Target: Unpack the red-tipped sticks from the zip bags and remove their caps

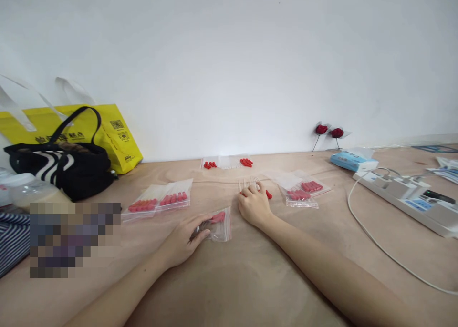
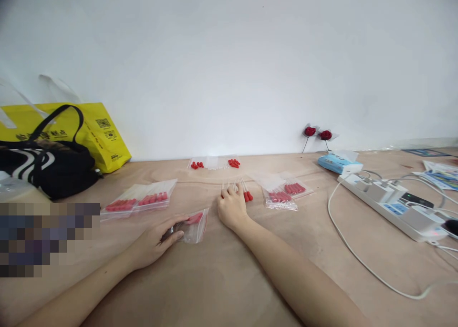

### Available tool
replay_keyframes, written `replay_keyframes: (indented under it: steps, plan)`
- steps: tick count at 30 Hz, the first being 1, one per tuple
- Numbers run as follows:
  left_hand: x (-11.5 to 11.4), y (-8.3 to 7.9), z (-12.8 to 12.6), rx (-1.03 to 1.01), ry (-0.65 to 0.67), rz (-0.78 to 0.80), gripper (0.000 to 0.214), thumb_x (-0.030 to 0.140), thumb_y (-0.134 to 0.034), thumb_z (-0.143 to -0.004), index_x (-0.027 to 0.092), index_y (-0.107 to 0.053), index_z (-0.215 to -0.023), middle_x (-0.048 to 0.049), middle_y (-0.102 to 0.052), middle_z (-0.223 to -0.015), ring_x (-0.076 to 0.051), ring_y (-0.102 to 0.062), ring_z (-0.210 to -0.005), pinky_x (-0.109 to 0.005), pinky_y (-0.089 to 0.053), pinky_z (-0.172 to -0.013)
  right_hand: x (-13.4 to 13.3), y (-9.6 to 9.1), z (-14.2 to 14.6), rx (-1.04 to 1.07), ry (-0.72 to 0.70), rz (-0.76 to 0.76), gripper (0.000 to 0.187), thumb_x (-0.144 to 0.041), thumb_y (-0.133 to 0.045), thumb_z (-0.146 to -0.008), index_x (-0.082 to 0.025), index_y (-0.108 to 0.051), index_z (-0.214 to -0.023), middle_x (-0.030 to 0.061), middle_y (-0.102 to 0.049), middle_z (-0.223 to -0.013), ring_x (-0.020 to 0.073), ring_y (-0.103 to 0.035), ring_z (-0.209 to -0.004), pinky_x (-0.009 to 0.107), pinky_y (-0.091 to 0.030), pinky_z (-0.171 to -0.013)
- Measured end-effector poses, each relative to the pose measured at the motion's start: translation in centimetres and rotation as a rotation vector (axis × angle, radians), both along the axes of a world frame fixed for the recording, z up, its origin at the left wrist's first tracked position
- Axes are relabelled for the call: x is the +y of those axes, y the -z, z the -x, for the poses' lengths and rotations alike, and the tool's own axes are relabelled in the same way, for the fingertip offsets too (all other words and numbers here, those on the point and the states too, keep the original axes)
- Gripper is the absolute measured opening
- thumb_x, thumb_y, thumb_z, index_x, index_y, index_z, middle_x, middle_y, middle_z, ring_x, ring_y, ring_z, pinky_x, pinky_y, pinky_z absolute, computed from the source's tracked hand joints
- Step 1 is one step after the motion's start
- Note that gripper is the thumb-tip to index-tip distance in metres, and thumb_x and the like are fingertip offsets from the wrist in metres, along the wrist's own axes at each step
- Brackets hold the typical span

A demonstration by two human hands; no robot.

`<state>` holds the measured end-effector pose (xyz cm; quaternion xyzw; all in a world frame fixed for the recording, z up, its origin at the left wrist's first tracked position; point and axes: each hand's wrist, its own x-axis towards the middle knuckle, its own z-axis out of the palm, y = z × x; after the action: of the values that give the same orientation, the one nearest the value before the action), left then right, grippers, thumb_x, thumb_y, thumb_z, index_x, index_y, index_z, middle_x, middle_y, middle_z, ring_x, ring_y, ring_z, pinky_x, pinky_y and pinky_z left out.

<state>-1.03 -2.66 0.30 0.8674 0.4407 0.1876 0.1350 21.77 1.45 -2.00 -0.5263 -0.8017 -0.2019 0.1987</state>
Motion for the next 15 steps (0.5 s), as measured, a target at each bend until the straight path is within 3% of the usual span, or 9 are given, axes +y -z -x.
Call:
replay_keyframes:
  steps: [4,8,11,15]
  plan:
    - [0.1,0.1,0.1,0.009,-0.005,-0.002,0.033,0.033,-0.041,-0.084,0.021,-0.052,-0.113,-0.004,-0.058,-0.116,-0.019,-0.053,-0.106,-0.031,-0.041,-0.091,-0.3,0.0,-0.2,0.051,-0.025,0.01,0.019,-0.019,-0.044,-0.08,-0.018,-0.062,-0.079,0.0067,-0.062,-0.083,0.0212,-0.048,-0.084,0.048,-0.016,-0.091]
    - [-0.1,0.0,0.0,0.014,-0.007,0.009,0.034,0.033,-0.041,-0.084,0.019,-0.052,-0.113,-0.0051,-0.057,-0.117,-0.019,-0.052,-0.108,-0.032,-0.041,-0.093,-1.2,-0.2,-0.6,0.222,-0.116,0.052,0.016,-0.022,-0.048,-0.079,-0.02,-0.062,-0.087,0.0062,-0.061,-0.086,0.0194,-0.048,-0.084,0.04,-0.025,-0.083]
    - [-0.2,0.0,-0.1,0.009,-0.007,0.02,0.034,0.032,-0.042,-0.084,0.02,-0.052,-0.113,-0.0049,-0.057,-0.118,-0.019,-0.052,-0.108,-0.032,-0.041,-0.092,-2.7,-0.1,-1.2,0.4,-0.229,0.139,0.013,-0.024,-0.051,-0.078,-0.02,-0.063,-0.082,0.0035,-0.059,-0.076,0.0161,-0.048,-0.076,0.031,-0.031,-0.073]
    - [-0.4,0.2,-0.8,-0.006,0.011,0.046,0.034,0.031,-0.043,-0.083,0.021,-0.051,-0.115,-0.0039,-0.055,-0.12,-0.019,-0.05,-0.111,-0.034,-0.039,-0.095,-4.7,0.2,-2.0,0.54,-0.367,0.261,0.01,-0.025,-0.056,-0.077,-0.022,-0.065,-0.077,0.0003,-0.056,-0.066,0.0137,-0.048,-0.069,0.029,-0.033,-0.07]
